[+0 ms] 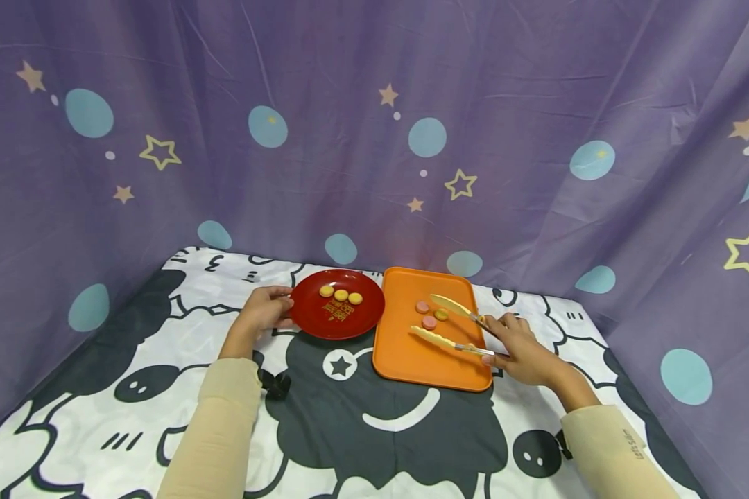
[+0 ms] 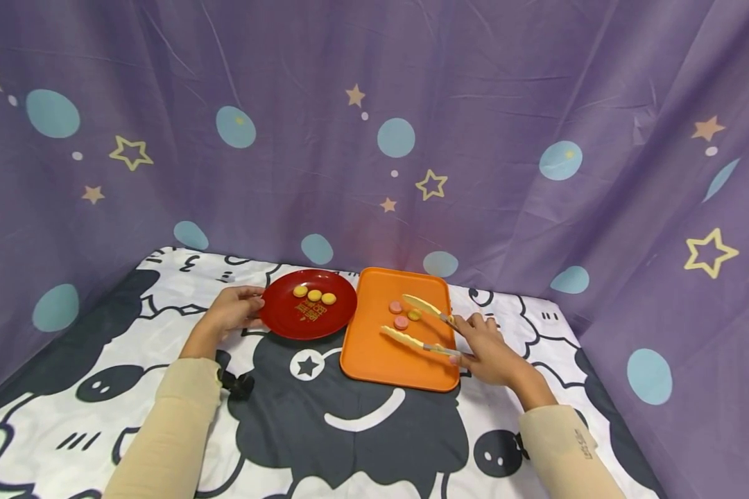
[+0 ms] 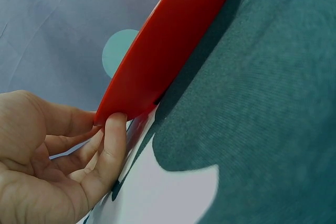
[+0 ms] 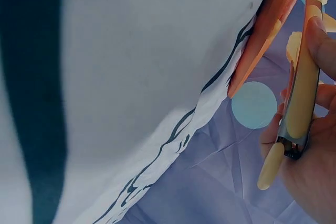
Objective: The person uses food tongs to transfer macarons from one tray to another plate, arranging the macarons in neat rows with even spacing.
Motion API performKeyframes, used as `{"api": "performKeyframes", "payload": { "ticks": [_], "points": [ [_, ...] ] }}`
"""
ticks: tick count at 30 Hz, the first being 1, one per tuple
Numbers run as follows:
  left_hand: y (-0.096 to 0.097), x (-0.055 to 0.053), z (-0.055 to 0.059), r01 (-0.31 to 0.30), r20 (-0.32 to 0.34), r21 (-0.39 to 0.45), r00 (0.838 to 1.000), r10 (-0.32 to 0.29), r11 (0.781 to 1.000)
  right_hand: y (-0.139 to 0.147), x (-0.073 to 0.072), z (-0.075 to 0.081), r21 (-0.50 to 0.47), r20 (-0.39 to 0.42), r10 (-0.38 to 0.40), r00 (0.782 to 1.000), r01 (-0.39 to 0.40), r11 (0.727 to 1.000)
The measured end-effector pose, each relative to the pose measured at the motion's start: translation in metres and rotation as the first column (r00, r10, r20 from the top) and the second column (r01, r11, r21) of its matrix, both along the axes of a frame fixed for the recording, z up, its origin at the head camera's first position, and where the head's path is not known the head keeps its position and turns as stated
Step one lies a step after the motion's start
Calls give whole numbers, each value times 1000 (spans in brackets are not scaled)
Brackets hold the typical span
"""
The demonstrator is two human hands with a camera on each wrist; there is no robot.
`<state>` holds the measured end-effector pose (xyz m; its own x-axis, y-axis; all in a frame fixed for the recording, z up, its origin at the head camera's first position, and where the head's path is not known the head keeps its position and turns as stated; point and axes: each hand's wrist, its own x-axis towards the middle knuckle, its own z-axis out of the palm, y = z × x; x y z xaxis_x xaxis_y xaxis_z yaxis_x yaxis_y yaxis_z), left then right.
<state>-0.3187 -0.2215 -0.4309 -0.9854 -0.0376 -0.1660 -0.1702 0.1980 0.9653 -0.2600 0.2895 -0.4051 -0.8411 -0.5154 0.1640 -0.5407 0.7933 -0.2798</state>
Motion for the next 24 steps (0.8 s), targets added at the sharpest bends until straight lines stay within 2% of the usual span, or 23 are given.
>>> {"api": "performKeyframes", "payload": {
  "ticks": [10, 24],
  "points": [
    [0, -1, 0, -10, 4, -4, 1000, 10, 1000, 4, 1, 0, -2, 34, 25, 999, -24, 1000],
    [0, 1, 0, -7, -12, 22, 1000, 8, 1000, 8, 1, -3, -4, 27, 38, 999, -38, 999]
  ]
}}
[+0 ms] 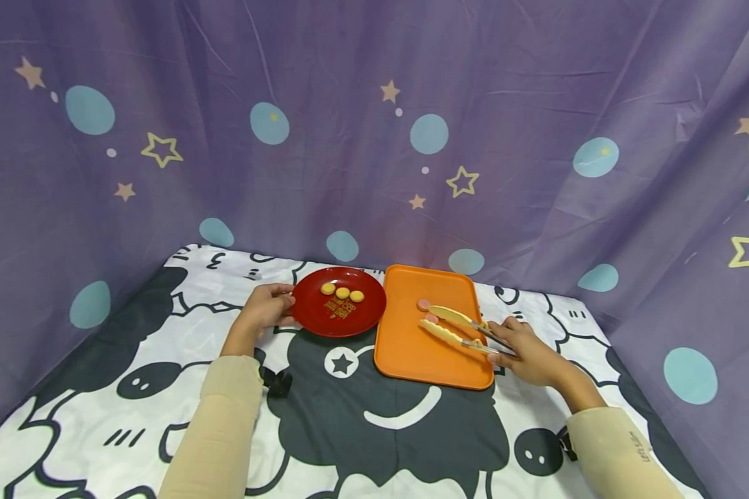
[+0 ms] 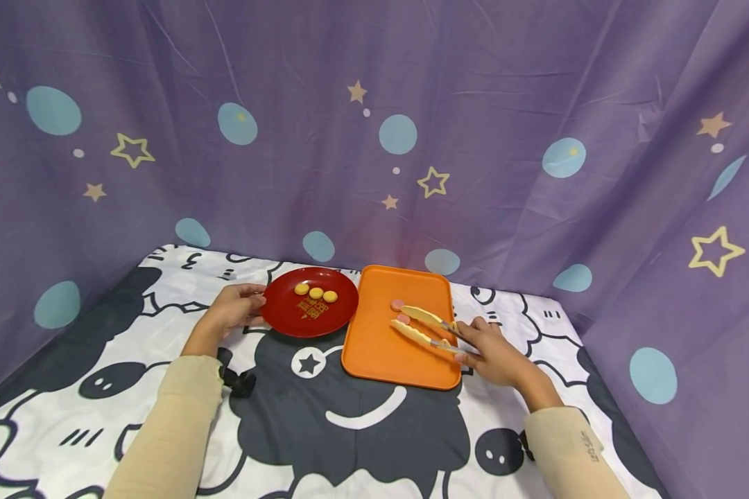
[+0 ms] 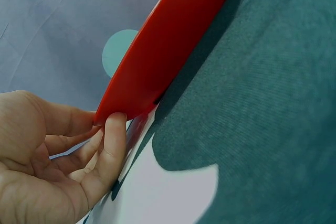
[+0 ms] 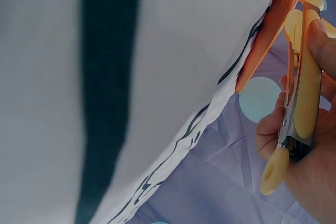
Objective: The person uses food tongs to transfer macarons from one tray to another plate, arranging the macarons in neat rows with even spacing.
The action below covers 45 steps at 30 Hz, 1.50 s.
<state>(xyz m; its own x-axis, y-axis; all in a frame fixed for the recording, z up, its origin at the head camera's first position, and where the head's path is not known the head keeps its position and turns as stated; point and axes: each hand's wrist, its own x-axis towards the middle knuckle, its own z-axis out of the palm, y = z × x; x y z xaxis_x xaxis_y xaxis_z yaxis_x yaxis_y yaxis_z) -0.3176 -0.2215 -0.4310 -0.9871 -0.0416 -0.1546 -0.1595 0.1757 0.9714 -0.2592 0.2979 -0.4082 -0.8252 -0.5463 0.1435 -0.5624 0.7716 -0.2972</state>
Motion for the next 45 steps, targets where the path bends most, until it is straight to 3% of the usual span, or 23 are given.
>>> {"api": "performKeyframes", "payload": {
  "ticks": [26, 45],
  "points": [
    [4, -3, -1, 1, 28, -19, 1000, -1, 1000, 9, 4, -4, -25, 1, -12, 1000, 12, 1000],
    [-1, -4, -3, 14, 3, -6, 1000, -14, 1000, -11, -5, 16, -39, 2, -6, 1000, 6, 999]
  ]
}}
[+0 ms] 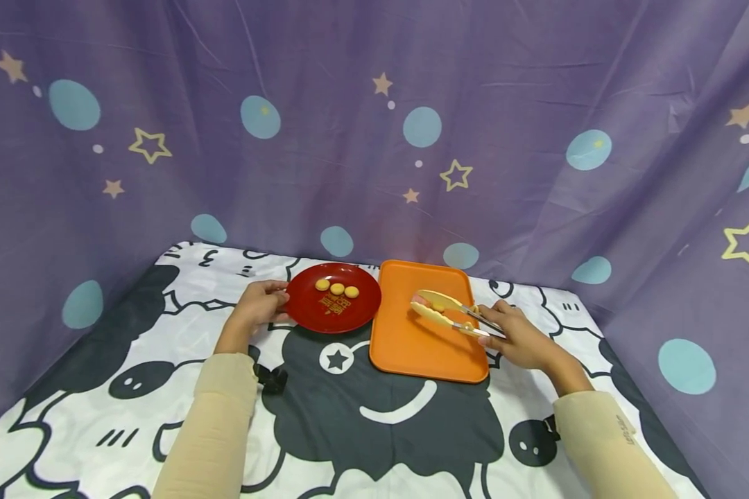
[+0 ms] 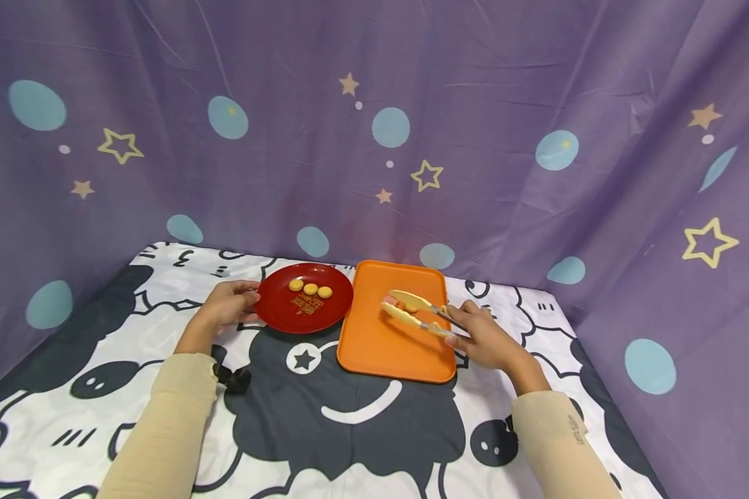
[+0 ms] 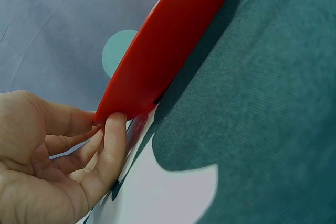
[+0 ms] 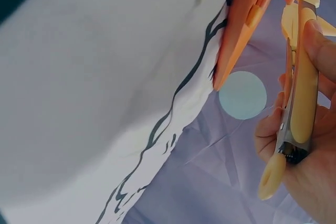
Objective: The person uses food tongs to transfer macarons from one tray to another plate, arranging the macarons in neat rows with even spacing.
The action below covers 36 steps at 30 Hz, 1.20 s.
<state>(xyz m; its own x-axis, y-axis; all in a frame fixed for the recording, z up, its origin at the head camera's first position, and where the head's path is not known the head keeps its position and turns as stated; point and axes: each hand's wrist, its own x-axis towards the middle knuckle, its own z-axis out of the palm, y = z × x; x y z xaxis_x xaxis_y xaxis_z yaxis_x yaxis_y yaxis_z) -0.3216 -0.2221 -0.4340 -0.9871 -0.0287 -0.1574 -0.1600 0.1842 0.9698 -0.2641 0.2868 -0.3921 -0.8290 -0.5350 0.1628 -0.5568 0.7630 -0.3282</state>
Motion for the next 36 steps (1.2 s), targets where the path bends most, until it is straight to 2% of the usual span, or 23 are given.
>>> {"api": "performKeyframes", "payload": {
  "ticks": [5, 14, 22, 36],
  "points": [
    [-1, 0, 0, 1, 0, 2, 1000, -1, 1000, -7, -3, 4, -11, 6, 10, 1000, -10, 1000],
    [-2, 2, 2, -1, 15, -17, 1000, 2, 1000, -23, -9, 10, -7, -48, 55, 997, -56, 998],
    [-1, 2, 3, -1, 18, -15, 1000, 1, 1000, -40, -13, 15, -19, 12, 41, 999, -41, 999],
    [-2, 0, 1, -5, 6, -9, 1000, 5, 1000, -65, -23, 15, -26, -20, 98, 995, -99, 995]
  ]
}}
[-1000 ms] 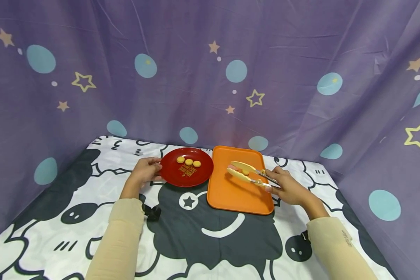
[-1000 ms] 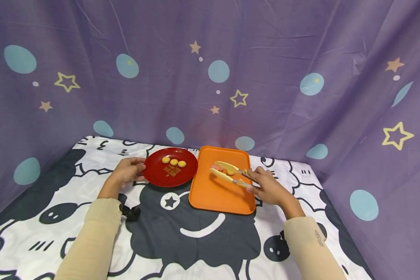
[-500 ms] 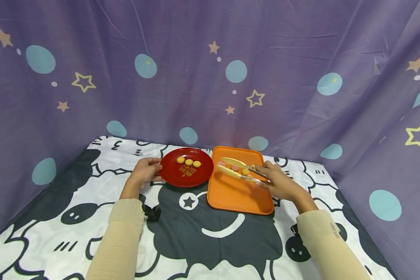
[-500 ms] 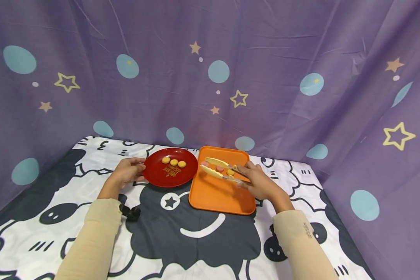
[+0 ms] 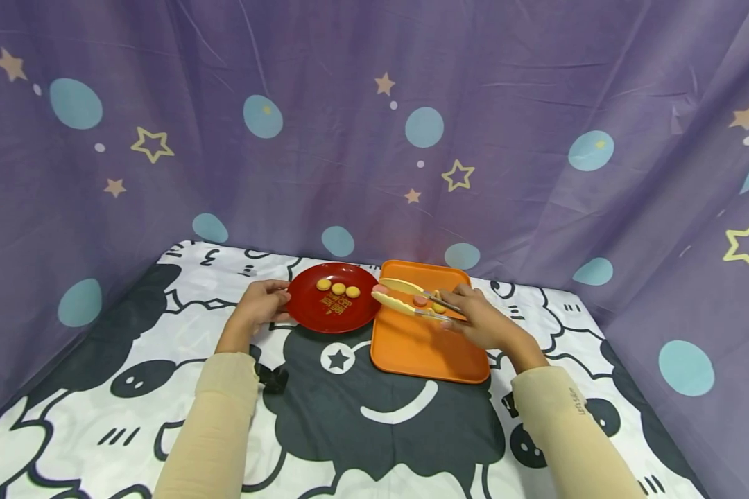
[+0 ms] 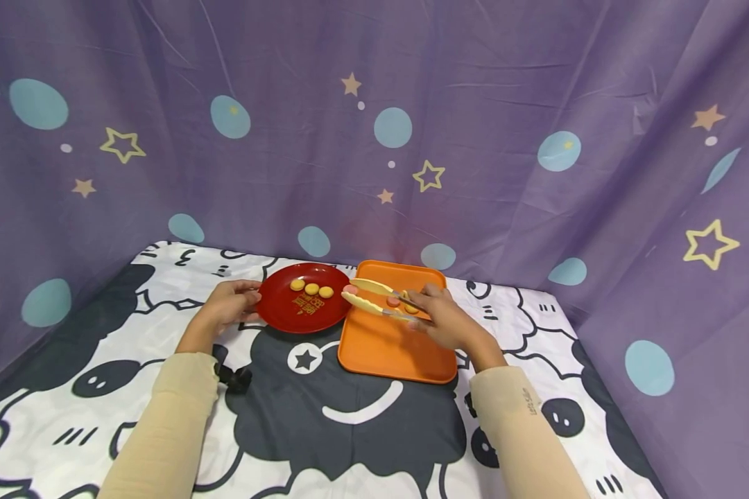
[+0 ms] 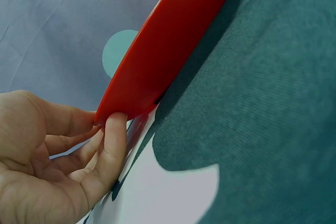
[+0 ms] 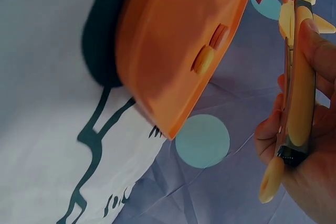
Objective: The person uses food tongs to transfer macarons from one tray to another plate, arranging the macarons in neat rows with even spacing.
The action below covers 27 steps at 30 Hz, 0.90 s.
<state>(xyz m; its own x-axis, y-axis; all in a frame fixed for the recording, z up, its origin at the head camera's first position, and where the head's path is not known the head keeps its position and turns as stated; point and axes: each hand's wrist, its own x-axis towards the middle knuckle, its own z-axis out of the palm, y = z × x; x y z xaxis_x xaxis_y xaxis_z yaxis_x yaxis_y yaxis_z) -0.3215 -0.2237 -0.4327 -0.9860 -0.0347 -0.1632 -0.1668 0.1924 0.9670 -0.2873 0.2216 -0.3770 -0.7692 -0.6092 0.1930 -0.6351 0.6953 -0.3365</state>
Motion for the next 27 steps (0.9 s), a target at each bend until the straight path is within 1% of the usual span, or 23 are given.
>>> {"api": "performKeyframes", "payload": {
  "ticks": [5, 13, 16, 22, 27],
  "points": [
    [-1, 0, -1, -1, -3, 2, 1000, 1, 1000, -7, -3, 0, 0, 10, 26, 1000, -26, 1000],
    [0, 1, -1, 4, -1, 3, 1000, -4, 1000, -16, -9, -3, -23, 47, 20, 999, -19, 1000],
    [0, 1, -1, 7, 1, 9, 1000, -7, 1000, -19, -11, -5, -32, 42, 25, 999, -24, 999],
    [0, 2, 1, 14, 3, 17, 1000, -14, 1000, -26, -16, -9, -30, 8, 61, 998, -60, 998],
    [0, 2, 2, 13, 0, 22, 1000, -13, 1000, -33, -16, -7, 2, 39, 29, 999, -29, 1000]
  ]
}}
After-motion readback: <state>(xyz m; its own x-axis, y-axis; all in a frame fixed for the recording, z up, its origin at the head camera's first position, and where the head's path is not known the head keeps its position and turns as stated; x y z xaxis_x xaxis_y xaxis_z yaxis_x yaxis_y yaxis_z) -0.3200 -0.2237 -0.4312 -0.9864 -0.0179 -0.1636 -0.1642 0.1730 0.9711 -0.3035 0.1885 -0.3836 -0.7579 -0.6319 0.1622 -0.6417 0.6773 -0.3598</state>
